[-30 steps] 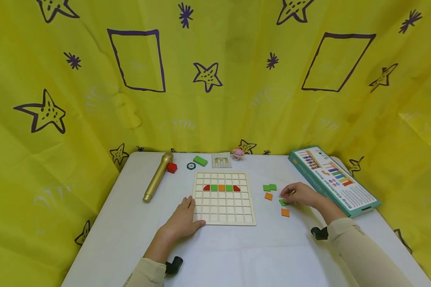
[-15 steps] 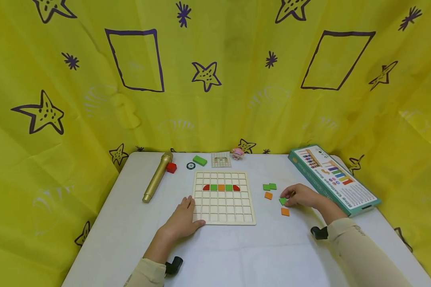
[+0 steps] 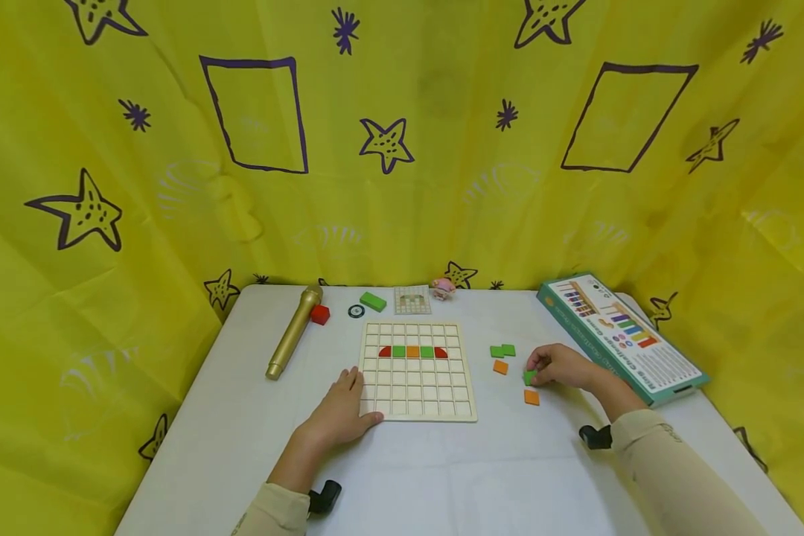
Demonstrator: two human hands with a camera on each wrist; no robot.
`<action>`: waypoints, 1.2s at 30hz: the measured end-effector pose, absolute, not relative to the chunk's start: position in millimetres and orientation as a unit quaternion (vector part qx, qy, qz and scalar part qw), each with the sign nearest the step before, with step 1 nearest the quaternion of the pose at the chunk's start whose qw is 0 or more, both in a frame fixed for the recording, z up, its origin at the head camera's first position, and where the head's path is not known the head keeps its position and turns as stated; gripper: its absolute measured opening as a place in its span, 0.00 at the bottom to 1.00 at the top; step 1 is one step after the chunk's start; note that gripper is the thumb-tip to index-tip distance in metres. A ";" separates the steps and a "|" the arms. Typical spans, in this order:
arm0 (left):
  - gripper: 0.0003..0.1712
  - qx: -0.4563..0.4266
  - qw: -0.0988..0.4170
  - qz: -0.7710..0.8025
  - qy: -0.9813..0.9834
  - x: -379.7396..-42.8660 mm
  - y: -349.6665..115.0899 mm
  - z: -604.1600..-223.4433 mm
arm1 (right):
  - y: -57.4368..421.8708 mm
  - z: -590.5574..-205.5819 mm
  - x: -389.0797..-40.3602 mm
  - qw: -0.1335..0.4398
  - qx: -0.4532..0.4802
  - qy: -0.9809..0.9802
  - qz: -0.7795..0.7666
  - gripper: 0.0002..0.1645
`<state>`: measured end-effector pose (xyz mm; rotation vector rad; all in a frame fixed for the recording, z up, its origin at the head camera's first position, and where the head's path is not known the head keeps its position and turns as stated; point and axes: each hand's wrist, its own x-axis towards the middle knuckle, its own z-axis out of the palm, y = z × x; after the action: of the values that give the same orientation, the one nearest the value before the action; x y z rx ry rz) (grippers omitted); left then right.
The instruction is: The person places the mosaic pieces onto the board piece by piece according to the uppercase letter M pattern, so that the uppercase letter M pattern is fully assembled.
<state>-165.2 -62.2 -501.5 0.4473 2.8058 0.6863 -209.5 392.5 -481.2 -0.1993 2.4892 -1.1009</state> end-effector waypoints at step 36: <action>0.54 0.150 0.112 0.232 0.954 -166.4 -64.1 -502.8 | 313.2 -451.9 -258.9 0.218 -0.109 0.886 -0.395 0.14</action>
<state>-166.4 -64.1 -502.8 0.4405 2.8023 0.6825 -258.9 313.2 -451.9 -0.3009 2.4520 -1.0946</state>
